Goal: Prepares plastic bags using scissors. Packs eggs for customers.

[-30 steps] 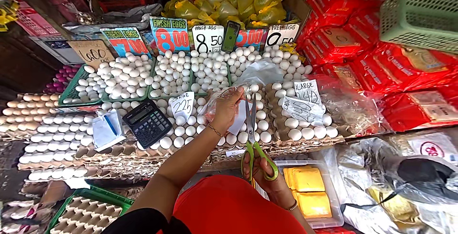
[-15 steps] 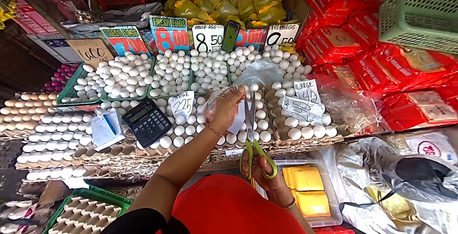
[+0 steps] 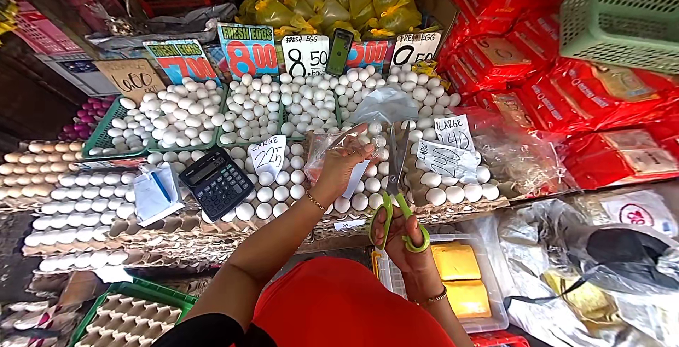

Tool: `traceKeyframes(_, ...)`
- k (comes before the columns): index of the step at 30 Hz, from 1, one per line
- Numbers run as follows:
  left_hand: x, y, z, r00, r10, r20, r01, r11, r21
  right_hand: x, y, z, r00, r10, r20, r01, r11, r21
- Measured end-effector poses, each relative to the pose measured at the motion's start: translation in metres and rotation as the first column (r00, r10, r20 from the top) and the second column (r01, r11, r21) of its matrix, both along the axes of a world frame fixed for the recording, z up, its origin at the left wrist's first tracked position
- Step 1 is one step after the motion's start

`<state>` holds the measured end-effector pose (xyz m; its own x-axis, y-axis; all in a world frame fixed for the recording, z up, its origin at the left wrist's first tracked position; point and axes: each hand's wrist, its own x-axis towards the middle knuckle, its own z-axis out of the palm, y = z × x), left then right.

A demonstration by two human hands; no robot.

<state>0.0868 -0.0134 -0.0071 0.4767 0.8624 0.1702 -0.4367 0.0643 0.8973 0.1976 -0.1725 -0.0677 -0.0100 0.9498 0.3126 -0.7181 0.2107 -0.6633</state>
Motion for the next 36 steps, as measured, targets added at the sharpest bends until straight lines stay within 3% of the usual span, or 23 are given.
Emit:
traceKeyframes(14, 0.008, 0.014, 0.011, 0.972, 0.233, 0.026, -0.233, 0.972, -0.009, 0.0, -0.014, -0.013, 0.973, 0.222, 0.063, -0.224, 0.974, 0.03)
traceKeyframes(27, 0.009, 0.016, 0.016, 0.966, 0.233, 0.116, -0.241, 0.969, 0.057, -0.004, -0.008, -0.011, 0.965, 0.263, -0.012, -0.263, 0.965, 0.012)
traceKeyframes(36, -0.002, 0.001, 0.012, 0.991, 0.131, 0.023, -0.133, 0.975, 0.178, -0.004, -0.004, -0.004, 0.972, 0.23, -0.051, -0.228, 0.973, 0.041)
